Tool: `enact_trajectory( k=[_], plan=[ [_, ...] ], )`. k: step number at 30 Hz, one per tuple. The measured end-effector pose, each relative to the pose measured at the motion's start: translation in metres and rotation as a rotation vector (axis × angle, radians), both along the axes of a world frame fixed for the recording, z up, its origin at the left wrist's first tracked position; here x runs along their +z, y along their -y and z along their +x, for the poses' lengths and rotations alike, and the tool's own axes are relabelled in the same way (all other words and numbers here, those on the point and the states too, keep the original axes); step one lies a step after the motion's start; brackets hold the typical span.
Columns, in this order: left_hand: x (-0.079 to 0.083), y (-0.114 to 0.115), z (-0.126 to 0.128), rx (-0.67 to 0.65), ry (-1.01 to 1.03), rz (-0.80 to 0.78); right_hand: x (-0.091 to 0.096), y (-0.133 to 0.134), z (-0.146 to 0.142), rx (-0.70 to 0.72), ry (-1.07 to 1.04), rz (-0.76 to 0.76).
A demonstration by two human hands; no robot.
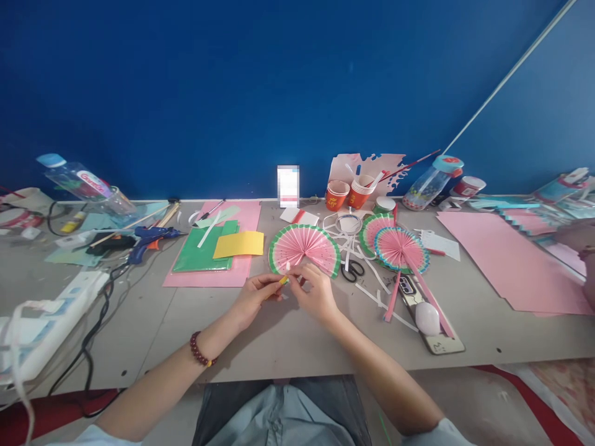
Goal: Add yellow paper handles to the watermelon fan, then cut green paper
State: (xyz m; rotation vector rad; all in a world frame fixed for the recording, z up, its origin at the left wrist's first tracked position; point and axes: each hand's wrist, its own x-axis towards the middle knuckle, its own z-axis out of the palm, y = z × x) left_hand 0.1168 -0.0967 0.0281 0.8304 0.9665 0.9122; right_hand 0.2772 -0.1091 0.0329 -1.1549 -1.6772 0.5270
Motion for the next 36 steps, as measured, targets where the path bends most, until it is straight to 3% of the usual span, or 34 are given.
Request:
enact_trajectory(
  k=[4,10,18,27,31,36],
  plan=[
    [0.000,0.000,-0.001,-0.001,-0.009,0.058,-0.002,-0.002,0.003,0.066,-0.077,-0.066],
    [0.001,0.001,0.000,-0.034,-0.118,0.148,-0.018,-0.012,0.006,0.045,-0.512,-0.317],
    [0.005,0.005,0.004,-0.102,-0.325,0.306,-0.015,-0.006,-0.002,0.057,-0.509,-0.220],
    [-0.003,0.004,0.003,-0.136,-0.299,0.405,-0.007,-0.006,-0.001,0.055,-0.619,-0.287],
    [-0.003,0.002,0.001,-0.145,-0.269,0.358,-0.005,-0.007,-0.001,0.018,-0.610,-0.321],
    [0.002,-0.006,-0.008,-0.163,-0.024,0.119,-0.006,-0.008,0.002,0.011,-0.643,-0.296]
  ],
)
